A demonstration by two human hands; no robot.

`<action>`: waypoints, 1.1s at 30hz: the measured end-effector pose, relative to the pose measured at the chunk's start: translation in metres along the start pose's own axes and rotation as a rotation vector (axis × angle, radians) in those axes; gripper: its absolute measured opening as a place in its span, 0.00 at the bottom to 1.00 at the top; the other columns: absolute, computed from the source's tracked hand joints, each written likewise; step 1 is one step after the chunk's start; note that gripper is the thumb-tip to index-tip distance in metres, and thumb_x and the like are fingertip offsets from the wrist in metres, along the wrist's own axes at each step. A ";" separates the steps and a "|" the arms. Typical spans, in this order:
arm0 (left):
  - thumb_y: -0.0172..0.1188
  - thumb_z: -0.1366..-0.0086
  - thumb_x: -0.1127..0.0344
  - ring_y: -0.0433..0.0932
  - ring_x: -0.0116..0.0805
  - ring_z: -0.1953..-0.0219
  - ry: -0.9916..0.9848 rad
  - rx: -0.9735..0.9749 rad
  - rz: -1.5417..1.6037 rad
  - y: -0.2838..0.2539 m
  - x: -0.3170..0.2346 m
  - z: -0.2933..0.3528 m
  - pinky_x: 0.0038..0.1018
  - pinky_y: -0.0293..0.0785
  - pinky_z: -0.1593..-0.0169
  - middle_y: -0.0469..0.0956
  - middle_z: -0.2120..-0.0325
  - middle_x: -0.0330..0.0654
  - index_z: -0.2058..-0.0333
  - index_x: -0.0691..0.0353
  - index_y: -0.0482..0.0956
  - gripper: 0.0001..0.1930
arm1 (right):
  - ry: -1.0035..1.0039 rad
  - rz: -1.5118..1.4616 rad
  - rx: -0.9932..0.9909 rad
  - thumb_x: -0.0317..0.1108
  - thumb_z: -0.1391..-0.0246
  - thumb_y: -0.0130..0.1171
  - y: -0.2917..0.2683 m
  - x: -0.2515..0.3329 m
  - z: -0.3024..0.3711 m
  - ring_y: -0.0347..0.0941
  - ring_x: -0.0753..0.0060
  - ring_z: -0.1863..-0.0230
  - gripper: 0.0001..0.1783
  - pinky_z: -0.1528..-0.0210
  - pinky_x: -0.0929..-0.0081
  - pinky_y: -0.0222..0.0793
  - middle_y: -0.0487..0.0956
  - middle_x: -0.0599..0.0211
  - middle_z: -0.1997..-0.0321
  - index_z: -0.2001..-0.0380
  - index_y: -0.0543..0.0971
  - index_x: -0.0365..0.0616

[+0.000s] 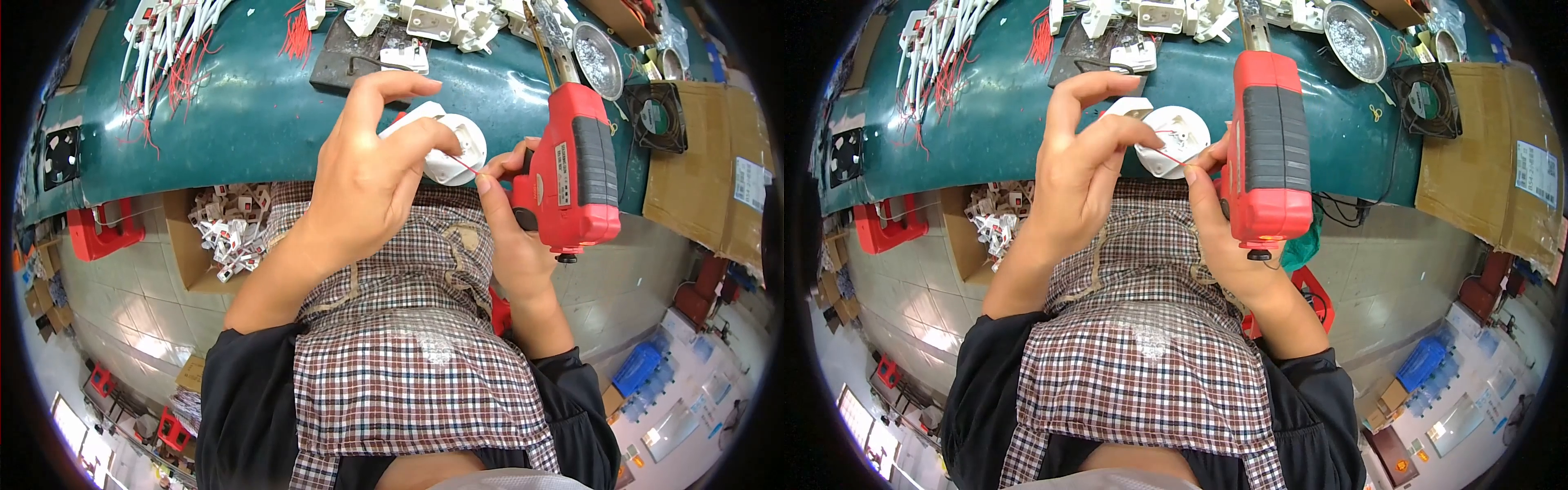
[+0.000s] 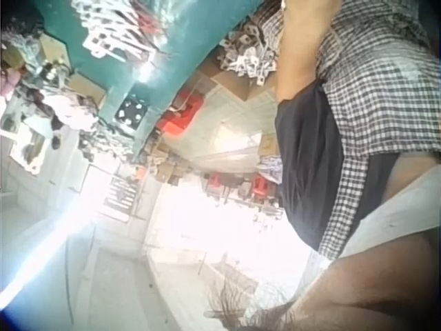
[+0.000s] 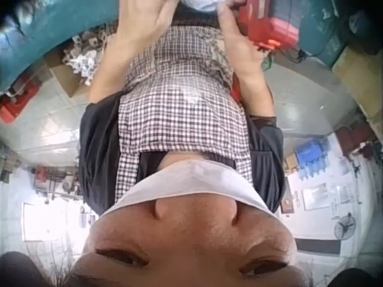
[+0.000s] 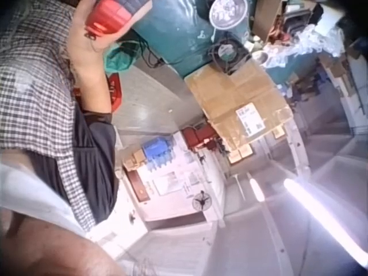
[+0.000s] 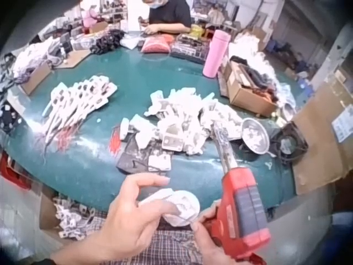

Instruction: Soldering electrical wires and components inside plastic housings for light fixtures.

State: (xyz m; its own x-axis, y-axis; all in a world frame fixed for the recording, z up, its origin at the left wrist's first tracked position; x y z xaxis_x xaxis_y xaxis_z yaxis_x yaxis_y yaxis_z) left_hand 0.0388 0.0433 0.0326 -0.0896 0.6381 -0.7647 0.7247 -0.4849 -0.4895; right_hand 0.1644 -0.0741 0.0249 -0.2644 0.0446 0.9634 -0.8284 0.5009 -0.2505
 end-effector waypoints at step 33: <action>0.71 0.51 0.74 0.79 0.43 0.57 -0.073 -0.092 -0.192 0.014 -0.010 0.006 0.30 0.77 0.67 0.77 0.53 0.47 0.76 0.61 0.79 0.07 | 0.099 0.630 0.092 0.25 0.53 0.67 -0.114 0.033 0.096 0.79 0.63 0.68 0.21 0.64 0.71 0.73 0.80 0.55 0.64 0.53 0.77 0.35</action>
State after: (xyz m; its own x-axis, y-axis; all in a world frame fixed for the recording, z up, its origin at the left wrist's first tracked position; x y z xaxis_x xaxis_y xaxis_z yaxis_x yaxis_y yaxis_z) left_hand 0.0452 0.0267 0.0304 -0.2789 0.6669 -0.6910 0.7486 -0.2997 -0.5914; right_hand 0.2030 -0.2132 0.0758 -0.6708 0.3880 0.6320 -0.5694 0.2765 -0.7741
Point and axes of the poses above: each hand's wrist, its own z-axis away from the middle knuckle, its own y-axis out of the palm, x = y × z, the point moved 6 cm from there along -z, towards the middle knuckle
